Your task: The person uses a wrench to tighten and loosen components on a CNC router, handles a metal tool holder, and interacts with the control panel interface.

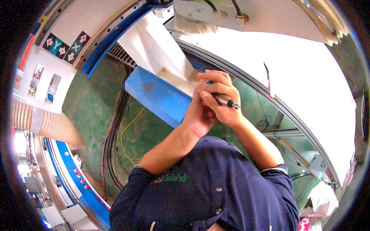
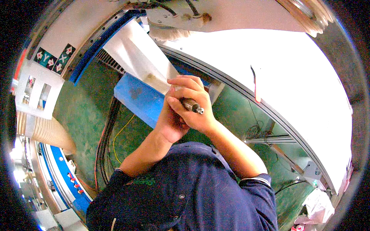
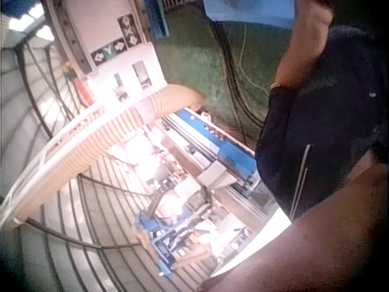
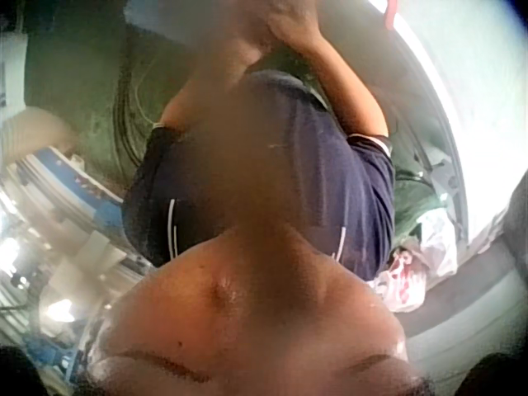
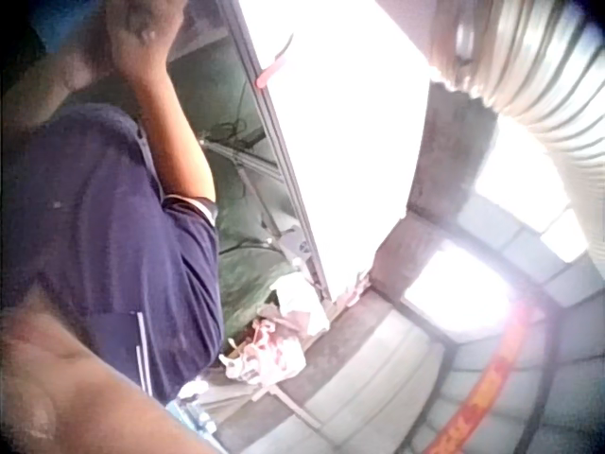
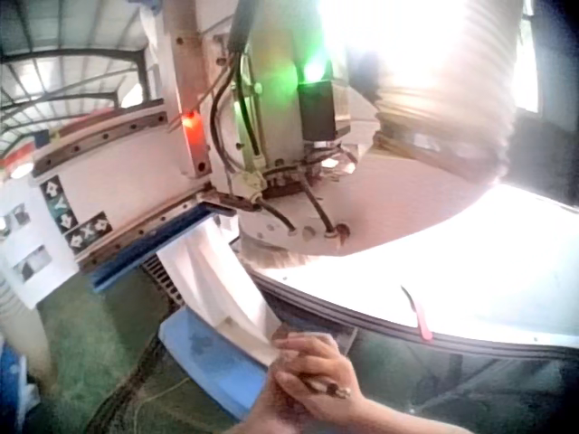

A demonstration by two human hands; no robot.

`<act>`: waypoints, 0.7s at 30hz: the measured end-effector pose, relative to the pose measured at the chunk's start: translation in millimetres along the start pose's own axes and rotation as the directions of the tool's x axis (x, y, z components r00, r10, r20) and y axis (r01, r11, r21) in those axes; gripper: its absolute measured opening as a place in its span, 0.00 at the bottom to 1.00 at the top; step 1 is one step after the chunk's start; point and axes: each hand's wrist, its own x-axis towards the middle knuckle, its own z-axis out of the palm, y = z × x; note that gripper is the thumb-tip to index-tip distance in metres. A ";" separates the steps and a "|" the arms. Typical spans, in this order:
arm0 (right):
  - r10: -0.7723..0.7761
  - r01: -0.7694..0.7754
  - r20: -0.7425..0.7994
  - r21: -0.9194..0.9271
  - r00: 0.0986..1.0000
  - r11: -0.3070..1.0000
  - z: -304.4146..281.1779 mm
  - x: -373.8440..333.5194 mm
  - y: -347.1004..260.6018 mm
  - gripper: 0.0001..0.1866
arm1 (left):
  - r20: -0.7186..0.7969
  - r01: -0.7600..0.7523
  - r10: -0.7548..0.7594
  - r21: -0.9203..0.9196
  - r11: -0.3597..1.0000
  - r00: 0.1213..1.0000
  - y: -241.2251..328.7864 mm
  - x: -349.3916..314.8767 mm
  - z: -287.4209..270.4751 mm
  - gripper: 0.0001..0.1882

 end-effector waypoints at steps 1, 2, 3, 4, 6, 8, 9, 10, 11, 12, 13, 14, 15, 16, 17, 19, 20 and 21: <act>-0.015 0.014 0.009 0.022 1.000 1.000 -2.2 2.0 -3.3 0.05 | 0.001 -0.004 0.004 -0.002 1.000 1.000 0.6 0.1 2.7 0.27; -0.029 0.028 0.017 0.042 0.999 0.999 -4.8 4.0 -7.3 0.04 | 0.025 0.005 -0.005 -0.024 1.000 1.000 1.2 1.2 5.3 0.28; -0.034 0.033 0.020 0.044 0.999 0.998 -6.1 6.2 -13.6 0.04 | 0.049 0.012 -0.010 -0.045 0.999 0.999 3.2 2.0 6.5 0.28; -0.021 0.019 0.033 0.058 0.999 0.998 -7.9 7.6 -21.4 0.04 | 0.051 0.008 -0.005 -0.044 0.999 0.999 3.0 0.8 6.3 0.28; -0.010 0.006 0.050 0.074 0.999 0.997 -14.7 8.3 -30.0 0.07 | -0.013 -0.074 0.074 0.031 0.997 0.997 0.2 -3.4 3.2 0.27; -0.051 0.065 -0.073 0.216 0.996 0.974 -38.6 5.6 -29.7 0.11 | -0.132 -0.100 0.104 0.036 0.994 0.986 10.9 -1.8 3.6 0.26; -0.056 0.097 -0.156 0.273 0.986 0.957 -51.8 8.1 -32.9 0.13 | -0.203 -0.122 0.122 0.015 0.992 0.971 16.8 1.3 -3.4 0.26; -0.057 0.137 -0.244 0.325 0.968 0.936 -63.8 11.5 -35.9 0.15 | -0.272 -0.142 0.137 0.000 0.990 0.952 24.6 3.8 -15.5 0.25; 0.026 0.064 -0.269 0.320 0.963 0.945 -71.9 12.3 -39.5 0.14 | -0.280 -0.156 0.151 0.003 0.988 0.948 29.1 3.4 -25.4 0.25; 0.110 -0.010 -0.300 0.314 0.948 0.949 -76.0 12.0 -40.7 0.15 | -0.278 -0.156 0.151 0.007 0.988 0.949 31.0 4.1 -27.1 0.25; 0.159 -0.088 -0.254 0.267 0.954 0.960 -73.8 11.3 -34.5 0.25 | -0.309 -0.169 0.164 0.011 0.986 0.937 32.0 3.2 -28.5 0.26; 0.259 -0.180 -0.209 0.334 0.943 0.925 -63.7 4.9 -26.2 0.33 | -0.340 -0.184 0.178 0.015 0.983 0.923 32.4 1.2 -29.6 0.26; 0.239 -0.205 -0.097 0.274 0.966 0.940 -51.5 0.2 -15.1 0.36 | -0.283 -0.183 0.188 0.042 0.982 0.941 30.3 -0.2 -28.6 0.26; 0.224 -0.221 0.011 0.201 0.975 0.954 -41.4 -4.1 -6.0 0.39 | -0.181 -0.122 0.128 0.046 0.991 0.975 27.7 0.5 -35.2 0.25; 0.238 -0.248 0.075 0.202 0.968 0.947 -26.0 -11.2 4.4 0.40 | -0.195 -0.137 0.141 0.033 0.990 0.971 21.5 3.9 -29.2 0.25; 0.329 -0.374 0.219 0.210 0.919 0.903 -6.2 -14.4 3.8 0.39 | -0.118 -0.192 0.197 0.049 0.980 0.973 7.1 9.2 -18.7 0.26; 0.401 -0.469 0.298 0.210 0.866 0.858 -1.4 -14.5 -0.8 0.38 | -0.154 -0.110 0.108 -0.006 0.994 0.982 2.4 10.9 -23.8 0.24; 0.433 -0.476 0.241 0.165 0.869 0.864 1.7 -17.7 3.6 0.32 | -0.144 -0.070 0.067 -0.016 0.997 0.987 -1.8 12.0 -31.1 0.26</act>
